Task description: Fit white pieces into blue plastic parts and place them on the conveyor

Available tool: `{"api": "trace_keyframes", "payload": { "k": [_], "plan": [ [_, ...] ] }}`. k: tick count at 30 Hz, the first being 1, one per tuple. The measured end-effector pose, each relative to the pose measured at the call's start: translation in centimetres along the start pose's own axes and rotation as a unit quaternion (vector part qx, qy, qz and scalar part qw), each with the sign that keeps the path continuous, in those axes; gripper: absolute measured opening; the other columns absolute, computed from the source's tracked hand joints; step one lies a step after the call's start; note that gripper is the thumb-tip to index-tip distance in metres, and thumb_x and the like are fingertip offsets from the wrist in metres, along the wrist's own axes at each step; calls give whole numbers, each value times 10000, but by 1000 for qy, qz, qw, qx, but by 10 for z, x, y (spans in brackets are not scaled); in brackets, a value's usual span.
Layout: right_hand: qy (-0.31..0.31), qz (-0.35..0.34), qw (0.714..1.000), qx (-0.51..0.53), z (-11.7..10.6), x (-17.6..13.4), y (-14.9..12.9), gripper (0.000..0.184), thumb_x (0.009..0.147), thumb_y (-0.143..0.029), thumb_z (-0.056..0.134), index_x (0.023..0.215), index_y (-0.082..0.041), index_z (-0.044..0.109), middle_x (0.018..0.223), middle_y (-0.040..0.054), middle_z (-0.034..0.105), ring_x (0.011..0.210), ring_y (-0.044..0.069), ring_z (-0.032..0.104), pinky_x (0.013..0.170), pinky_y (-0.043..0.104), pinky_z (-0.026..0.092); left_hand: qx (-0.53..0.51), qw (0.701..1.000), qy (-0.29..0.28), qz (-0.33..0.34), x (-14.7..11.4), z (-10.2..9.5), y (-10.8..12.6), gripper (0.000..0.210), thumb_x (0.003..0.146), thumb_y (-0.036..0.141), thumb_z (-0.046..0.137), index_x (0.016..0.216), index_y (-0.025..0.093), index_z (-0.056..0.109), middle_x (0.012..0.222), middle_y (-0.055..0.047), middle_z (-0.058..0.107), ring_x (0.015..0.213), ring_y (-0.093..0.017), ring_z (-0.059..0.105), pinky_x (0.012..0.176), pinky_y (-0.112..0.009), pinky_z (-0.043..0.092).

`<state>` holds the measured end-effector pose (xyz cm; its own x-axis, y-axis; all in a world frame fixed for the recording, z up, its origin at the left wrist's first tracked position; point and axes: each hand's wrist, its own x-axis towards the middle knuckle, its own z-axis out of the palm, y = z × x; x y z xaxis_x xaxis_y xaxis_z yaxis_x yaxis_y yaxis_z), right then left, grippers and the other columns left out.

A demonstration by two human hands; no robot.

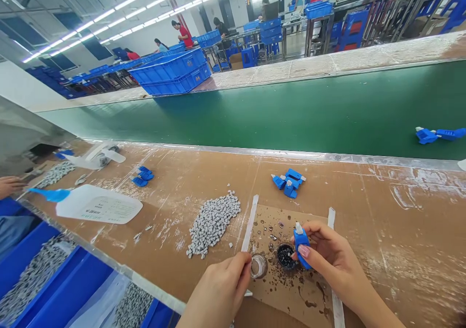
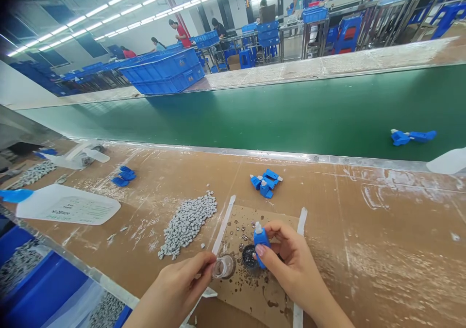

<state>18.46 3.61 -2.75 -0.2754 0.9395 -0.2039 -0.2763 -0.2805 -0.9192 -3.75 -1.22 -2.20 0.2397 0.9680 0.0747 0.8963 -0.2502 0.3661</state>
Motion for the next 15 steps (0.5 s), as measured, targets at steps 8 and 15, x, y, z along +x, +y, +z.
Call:
{"api": "trace_keyframes", "payload": {
  "k": [8,15],
  "plan": [
    [-6,-1,1000,-12,-1,0,1,448,775,-611,774,895,-195,658,796,24,588,734,137,533,638,241,489,-24,1000,-15,8,0,-4,-3,210,943,126,469,947,222,655,694,21,749,547,-155,712,558,-203,534],
    [-5,-11,1000,17,1,-1,1,408,783,-587,782,896,-210,672,791,14,594,724,122,530,627,218,474,-106,994,36,-22,-6,1,-6,197,944,159,467,902,228,646,666,54,717,507,-108,664,520,-151,501]
  ]
}}
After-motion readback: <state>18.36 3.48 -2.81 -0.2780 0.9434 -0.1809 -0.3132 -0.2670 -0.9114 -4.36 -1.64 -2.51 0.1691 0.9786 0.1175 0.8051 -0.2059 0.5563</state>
